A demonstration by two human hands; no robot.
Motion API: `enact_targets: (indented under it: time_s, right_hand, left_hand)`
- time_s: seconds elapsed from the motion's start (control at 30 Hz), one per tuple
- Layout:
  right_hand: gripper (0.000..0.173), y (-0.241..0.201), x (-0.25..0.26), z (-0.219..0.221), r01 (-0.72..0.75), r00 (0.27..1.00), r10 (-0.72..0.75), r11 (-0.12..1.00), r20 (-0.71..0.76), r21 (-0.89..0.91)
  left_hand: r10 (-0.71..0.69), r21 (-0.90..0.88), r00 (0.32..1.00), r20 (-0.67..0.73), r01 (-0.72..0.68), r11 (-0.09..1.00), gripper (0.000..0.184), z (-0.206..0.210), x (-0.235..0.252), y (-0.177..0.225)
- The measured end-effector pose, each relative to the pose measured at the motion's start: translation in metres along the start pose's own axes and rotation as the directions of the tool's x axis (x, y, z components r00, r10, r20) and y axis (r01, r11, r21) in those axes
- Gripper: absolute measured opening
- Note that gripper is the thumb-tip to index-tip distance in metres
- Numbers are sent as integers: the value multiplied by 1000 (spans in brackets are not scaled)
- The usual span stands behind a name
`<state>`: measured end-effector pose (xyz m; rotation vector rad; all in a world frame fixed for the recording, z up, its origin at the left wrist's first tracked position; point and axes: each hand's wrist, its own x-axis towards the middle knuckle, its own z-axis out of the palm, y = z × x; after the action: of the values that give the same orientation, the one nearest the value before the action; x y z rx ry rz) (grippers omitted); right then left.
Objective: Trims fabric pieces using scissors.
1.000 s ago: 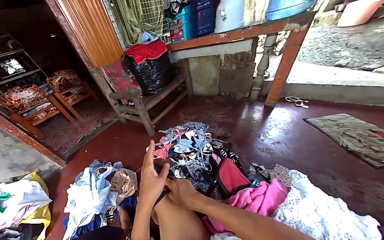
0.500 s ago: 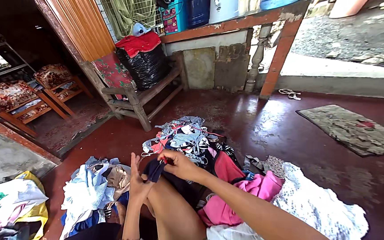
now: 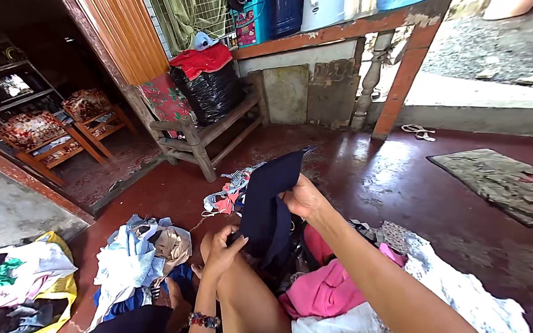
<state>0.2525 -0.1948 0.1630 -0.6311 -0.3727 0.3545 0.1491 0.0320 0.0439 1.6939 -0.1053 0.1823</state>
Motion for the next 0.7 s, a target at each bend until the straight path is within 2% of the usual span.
enact_targets:
  time_s: [0.07,0.13,0.3,0.4,0.5,0.53,0.57,0.63,0.67,0.7]
  right_hand:
    - [24,-1,4,-8,5,999,-4,1000,-51,31]
    - [32,-3,9,-14,-3,994,8,999,-107,42]
    - [42,-5,20,-25,-45,964,67,995,-258,89]
    - [38,-2,20,-23,-68,933,96,993,-346,93]
    - [33,4,19,-19,-120,904,139,990,-404,72]
    - [27,10,18,-20,-142,896,148,989,-419,47]
    - [22,17,17,-23,-173,884,163,985,-438,19]
    - [28,35,17,-27,-267,853,214,963,-476,-46]
    - [35,45,16,-31,-317,831,249,947,-498,-57]
    - [38,54,15,-34,-369,803,293,928,-518,-47]
  left_hand:
    - [-45,-116,998,-51,39,992,25,-2,-11,0]
    - [-74,-198,984,-159,42,979,26,-2,-22,2]
    - [-48,-258,906,-420,-68,964,22,5,-47,27]
    - [66,-105,873,-482,-132,986,21,3,-60,53]
    - [268,158,837,-478,-218,963,15,-21,-68,73]
    - [307,234,824,-476,-218,947,14,-32,-70,75]
    - [325,297,815,-479,-198,934,14,-43,-71,74]
    - [274,374,817,-508,-77,924,19,-64,-74,56]
    - [186,367,832,-524,23,930,30,-71,-79,42]
    - [52,320,853,-519,138,937,50,-73,-86,28]
